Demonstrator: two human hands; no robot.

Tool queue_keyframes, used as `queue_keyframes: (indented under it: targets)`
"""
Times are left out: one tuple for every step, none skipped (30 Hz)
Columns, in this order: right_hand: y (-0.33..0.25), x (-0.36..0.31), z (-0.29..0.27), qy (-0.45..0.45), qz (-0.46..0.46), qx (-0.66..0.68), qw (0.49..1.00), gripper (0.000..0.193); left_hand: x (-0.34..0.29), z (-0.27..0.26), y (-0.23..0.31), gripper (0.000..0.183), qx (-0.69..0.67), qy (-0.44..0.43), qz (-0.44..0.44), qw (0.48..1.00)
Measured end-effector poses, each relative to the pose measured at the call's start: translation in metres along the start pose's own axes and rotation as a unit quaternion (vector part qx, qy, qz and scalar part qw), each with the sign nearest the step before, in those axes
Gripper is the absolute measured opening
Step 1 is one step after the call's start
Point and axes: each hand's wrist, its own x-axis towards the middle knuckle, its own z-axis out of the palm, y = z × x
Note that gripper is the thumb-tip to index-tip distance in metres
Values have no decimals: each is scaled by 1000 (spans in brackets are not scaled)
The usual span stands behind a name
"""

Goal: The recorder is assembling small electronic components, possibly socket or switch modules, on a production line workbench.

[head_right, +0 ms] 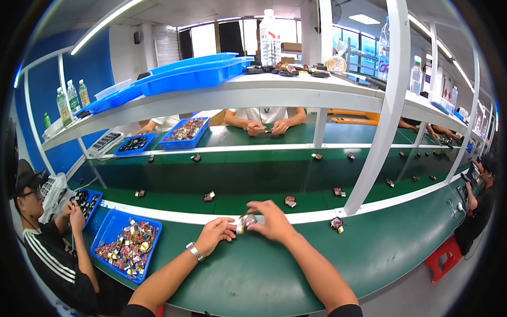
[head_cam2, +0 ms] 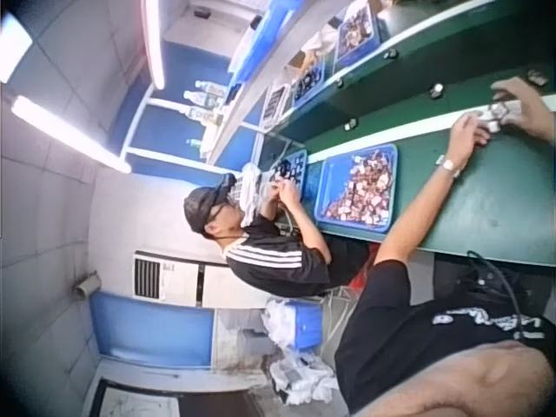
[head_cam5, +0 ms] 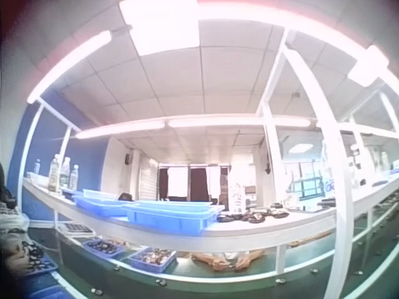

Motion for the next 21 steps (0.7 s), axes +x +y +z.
queue_keyframes:
  targets:
    - [-15,-9,1,-30,-16,13,999,65,2,0,2,36,-35,-45,-36,998]
    - [-25,-19,5,-60,3,24,998,65,0,6,11,41,-42,-106,-85,990]
    - [-32,-23,8,-61,-6,22,998,63,-2,14,21,37,-45,-134,-126,982]
    - [-40,-26,7,-69,-4,12,998,62,-3,15,24,36,-34,-160,-125,978]
    - [-45,-27,6,-78,-2,2,997,61,-6,15,25,35,-24,-186,-124,974]
    - [-47,-29,4,-80,0,3,997,61,-9,16,23,35,-33,-181,-112,976]
    - [-46,-28,3,-72,-20,-13,997,59,-8,16,22,34,-41,-178,-98,978]
    - [-46,-27,3,-64,-41,-28,997,56,-8,15,20,32,-51,-170,-95,980]
    - [-46,-29,4,-66,-43,-30,996,56,-10,16,18,32,-53,-169,-93,980]
    - [-45,-31,7,-40,-76,-33,996,52,-13,19,18,31,-58,-120,-80,988]
    - [-44,-32,10,-15,-109,-35,993,49,-14,19,18,31,-62,-70,-66,993]
    - [-41,-30,14,-36,-112,-50,992,43,-9,13,17,34,-66,-72,-70,993]
    - [-39,-28,18,-39,-113,-51,992,43,-10,13,18,34,-69,-71,-69,993]
    - [-37,-27,22,-39,-113,-69,990,39,-10,14,18,35,-67,-63,-63,994]
    - [-35,-25,25,-39,-113,-88,989,36,-10,15,17,35,-66,-56,-57,995]
    - [-34,-23,27,-42,-114,-86,989,36,-11,14,14,38,-52,-45,-64,996]
    - [-32,-21,28,-38,-111,-86,989,32,-10,13,12,38,-54,-43,-65,996]
    - [-31,-19,29,-34,-107,-86,990,29,-8,12,11,39,-43,-57,-42,997]
    - [-32,-18,28,-35,-107,-84,990,29,-7,12,11,40,-32,-72,-20,997]
    - [-33,-17,27,-25,-108,-80,991,25,-7,15,11,41,-46,-68,-16,996]
    - [-34,-18,27,-14,-108,-77,991,22,-7,14,10,41,-46,-67,-18,997]
